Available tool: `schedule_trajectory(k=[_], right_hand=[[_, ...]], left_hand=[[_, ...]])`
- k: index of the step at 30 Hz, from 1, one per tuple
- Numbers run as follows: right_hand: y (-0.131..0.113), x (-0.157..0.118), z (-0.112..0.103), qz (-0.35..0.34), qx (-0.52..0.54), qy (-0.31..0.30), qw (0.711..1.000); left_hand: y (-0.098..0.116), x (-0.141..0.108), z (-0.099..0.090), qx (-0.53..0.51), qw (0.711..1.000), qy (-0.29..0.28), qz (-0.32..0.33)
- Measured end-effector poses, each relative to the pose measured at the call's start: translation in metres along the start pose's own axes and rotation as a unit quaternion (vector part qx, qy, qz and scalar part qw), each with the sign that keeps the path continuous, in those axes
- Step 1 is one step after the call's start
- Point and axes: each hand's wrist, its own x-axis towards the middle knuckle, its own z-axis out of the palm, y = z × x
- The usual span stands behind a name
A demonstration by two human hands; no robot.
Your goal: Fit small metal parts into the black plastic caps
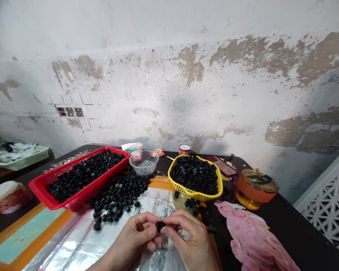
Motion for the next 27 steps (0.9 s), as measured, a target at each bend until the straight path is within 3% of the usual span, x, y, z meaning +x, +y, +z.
schedule_trajectory(k=[15, 22, 27], right_hand=[[0.0001, -0.0015, 0.0001, 0.001, 0.017, -0.004, 1.000], [-0.0056, -0.0018, 0.0021, -0.003, 0.037, 0.005, 0.999], [-0.0070, -0.0002, 0.0009, 0.084, 0.086, 0.033, 0.992]], left_hand=[[0.0016, 0.0012, -0.0001, 0.005, 1.000, -0.002, 0.016], [0.0031, 0.0010, 0.0010, 0.015, 0.998, -0.002, 0.060], [0.0073, 0.0032, -0.0001, 0.022, 0.996, 0.029, 0.080]])
